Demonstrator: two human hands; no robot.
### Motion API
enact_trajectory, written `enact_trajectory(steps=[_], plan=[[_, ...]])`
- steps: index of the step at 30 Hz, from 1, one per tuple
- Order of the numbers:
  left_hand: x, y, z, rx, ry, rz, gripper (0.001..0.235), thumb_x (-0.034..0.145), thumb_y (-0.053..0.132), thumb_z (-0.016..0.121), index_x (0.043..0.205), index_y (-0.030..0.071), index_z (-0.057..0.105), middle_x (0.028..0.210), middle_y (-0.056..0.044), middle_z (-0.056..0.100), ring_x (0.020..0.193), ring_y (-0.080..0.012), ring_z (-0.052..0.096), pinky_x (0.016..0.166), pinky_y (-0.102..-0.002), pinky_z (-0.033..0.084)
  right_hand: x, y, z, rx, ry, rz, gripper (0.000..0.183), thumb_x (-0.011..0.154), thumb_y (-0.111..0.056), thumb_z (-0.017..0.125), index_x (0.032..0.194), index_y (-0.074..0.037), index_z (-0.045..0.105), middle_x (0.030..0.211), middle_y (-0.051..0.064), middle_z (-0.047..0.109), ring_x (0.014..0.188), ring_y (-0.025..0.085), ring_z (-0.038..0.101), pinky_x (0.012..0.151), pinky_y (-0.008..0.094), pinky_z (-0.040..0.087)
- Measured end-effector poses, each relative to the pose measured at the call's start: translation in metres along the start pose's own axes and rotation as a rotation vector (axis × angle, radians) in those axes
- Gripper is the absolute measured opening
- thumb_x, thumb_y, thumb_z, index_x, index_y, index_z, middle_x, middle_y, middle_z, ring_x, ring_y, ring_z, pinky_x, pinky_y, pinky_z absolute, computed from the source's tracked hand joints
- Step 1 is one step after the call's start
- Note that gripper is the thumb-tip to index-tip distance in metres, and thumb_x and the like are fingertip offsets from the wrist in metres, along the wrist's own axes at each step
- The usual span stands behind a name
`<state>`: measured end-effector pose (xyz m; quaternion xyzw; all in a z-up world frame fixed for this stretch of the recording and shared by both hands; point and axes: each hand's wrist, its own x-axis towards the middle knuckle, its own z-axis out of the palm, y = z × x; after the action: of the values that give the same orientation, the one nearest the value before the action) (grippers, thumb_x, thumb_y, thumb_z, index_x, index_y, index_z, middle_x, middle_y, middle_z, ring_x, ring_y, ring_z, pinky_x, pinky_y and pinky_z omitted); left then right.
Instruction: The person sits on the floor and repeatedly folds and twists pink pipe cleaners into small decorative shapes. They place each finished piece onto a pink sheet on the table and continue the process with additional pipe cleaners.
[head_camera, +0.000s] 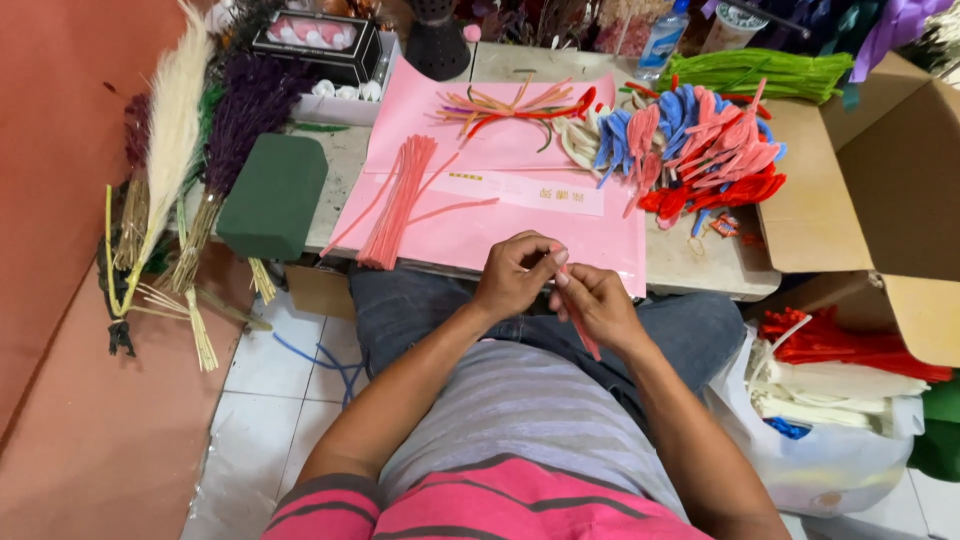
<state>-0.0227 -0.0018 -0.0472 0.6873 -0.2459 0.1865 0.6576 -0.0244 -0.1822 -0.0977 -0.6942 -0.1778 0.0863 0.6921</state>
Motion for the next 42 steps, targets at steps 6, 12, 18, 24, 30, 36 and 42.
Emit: enact_trajectory(steps=[6,12,18,24,30,36,42], plan=[[-0.003,-0.019,-0.004,-0.104,0.027,-0.149,0.017,0.101,0.017,0.065,0.106,0.006,0.076,0.075,-0.012,0.066,0.067,-0.0153,0.065,0.058,-0.029,0.053,-0.008,-0.022,0.015,0.179,0.21,0.079,0.016,0.1,-0.004,0.064,0.111,0.006,0.07,0.086,0.016,0.074,0.074,0.021,0.076,0.066,0.033,0.065],[-0.012,-0.048,0.007,-0.168,0.048,-0.181,0.031,0.094,0.008,0.074,0.124,0.002,0.066,0.08,-0.006,0.066,0.07,-0.0075,0.06,0.06,-0.024,0.052,-0.002,0.026,-0.004,0.156,0.336,0.052,0.014,0.094,-0.001,0.075,0.107,0.003,0.072,0.078,0.007,0.069,0.066,0.01,0.067,0.059,0.024,0.059],[-0.01,-0.046,0.005,-0.208,0.03,-0.163,0.032,0.099,0.002,0.061,0.13,0.002,0.057,0.084,-0.006,0.064,0.07,-0.0111,0.063,0.061,-0.026,0.053,-0.007,-0.003,0.006,0.11,0.24,0.076,0.018,0.088,0.006,0.073,0.105,0.008,0.068,0.077,0.012,0.066,0.062,0.018,0.07,0.053,0.031,0.061],[0.011,-0.035,-0.005,-0.194,0.097,-0.072,0.023,0.102,0.005,0.058,0.124,0.003,0.062,0.086,-0.004,0.061,0.072,-0.0103,0.064,0.064,-0.024,0.054,-0.006,0.04,-0.024,-0.129,0.151,0.111,0.021,0.086,0.005,0.068,0.108,0.004,0.07,0.079,0.012,0.065,0.07,0.017,0.066,0.061,0.031,0.056],[0.04,0.001,-0.044,-0.084,-0.023,0.003,0.019,0.1,0.008,0.067,0.119,0.007,0.07,0.087,-0.004,0.061,0.073,-0.0084,0.064,0.061,-0.022,0.054,-0.009,0.082,-0.076,-0.03,0.239,0.254,0.035,0.093,-0.003,0.068,0.126,0.007,0.063,0.077,0.007,0.065,0.05,0.004,0.047,0.041,0.017,0.036],[0.035,-0.026,-0.01,-0.159,-0.18,-0.075,0.026,0.09,0.005,0.076,0.115,0.003,0.07,0.086,-0.006,0.068,0.075,-0.0093,0.064,0.058,-0.022,0.055,-0.001,-0.014,-0.025,0.129,0.043,0.024,0.033,0.088,0.002,0.073,0.12,0.009,0.067,0.062,0.006,0.052,0.042,0.005,0.044,0.035,0.019,0.034],[0.023,-0.059,0.007,-0.197,-0.124,-0.193,0.026,0.092,0.007,0.075,0.117,0.002,0.069,0.083,-0.01,0.072,0.071,-0.0116,0.07,0.056,-0.024,0.058,0.013,0.015,-0.013,0.11,0.223,0.004,0.011,0.093,-0.003,0.075,0.086,0.003,0.07,0.057,0.013,0.061,0.036,0.007,0.045,0.032,0.02,0.035]])
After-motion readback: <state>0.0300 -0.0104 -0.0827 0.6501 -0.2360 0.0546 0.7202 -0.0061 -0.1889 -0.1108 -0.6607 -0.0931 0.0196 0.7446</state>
